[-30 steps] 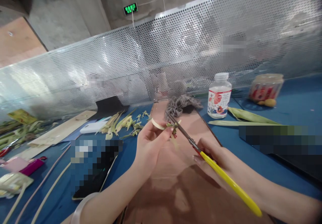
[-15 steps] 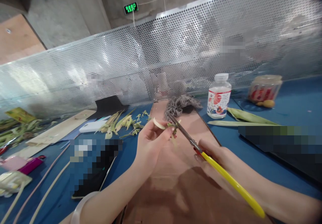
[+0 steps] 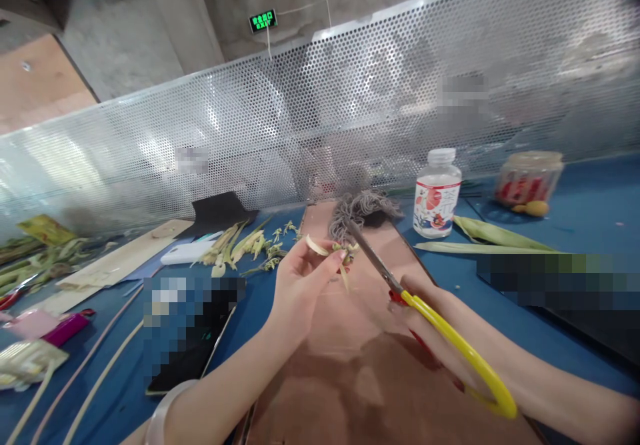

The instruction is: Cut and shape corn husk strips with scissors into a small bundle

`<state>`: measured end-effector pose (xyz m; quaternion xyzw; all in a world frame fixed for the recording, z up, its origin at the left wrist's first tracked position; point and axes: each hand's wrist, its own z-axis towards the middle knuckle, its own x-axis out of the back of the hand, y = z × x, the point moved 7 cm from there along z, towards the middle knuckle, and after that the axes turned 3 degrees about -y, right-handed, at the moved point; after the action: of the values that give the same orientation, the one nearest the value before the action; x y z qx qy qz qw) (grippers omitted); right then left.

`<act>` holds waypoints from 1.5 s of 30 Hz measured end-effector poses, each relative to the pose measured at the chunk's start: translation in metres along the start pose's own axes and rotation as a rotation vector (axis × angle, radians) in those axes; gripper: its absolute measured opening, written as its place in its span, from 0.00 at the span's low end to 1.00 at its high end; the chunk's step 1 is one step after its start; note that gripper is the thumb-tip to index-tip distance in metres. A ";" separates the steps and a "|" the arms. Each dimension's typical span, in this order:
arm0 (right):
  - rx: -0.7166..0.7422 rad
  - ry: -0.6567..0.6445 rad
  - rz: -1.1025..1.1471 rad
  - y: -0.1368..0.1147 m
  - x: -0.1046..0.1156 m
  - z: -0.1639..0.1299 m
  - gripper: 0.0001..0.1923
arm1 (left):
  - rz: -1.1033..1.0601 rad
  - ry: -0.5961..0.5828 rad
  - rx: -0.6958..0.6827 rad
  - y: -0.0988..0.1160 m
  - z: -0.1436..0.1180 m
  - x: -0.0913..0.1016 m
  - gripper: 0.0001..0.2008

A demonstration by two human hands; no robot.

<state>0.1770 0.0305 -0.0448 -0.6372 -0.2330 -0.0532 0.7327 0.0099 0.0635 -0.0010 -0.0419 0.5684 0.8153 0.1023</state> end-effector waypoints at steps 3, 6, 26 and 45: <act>-0.004 -0.012 -0.018 0.002 0.000 0.000 0.13 | -0.040 -0.040 0.014 -0.001 0.000 -0.003 0.06; 0.016 -0.061 -0.015 0.003 -0.003 -0.002 0.13 | -0.045 -0.067 0.046 -0.004 0.000 -0.004 0.07; -0.019 -0.093 0.326 0.006 -0.008 0.004 0.21 | -0.279 -0.049 0.290 -0.023 0.001 -0.008 0.09; 0.046 -0.238 0.213 -0.001 -0.016 -0.002 0.18 | -0.195 0.026 -0.192 0.027 0.005 0.003 0.08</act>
<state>0.1628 0.0247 -0.0505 -0.6430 -0.2506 0.1060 0.7159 0.0011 0.0598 0.0247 -0.1170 0.4823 0.8515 0.1694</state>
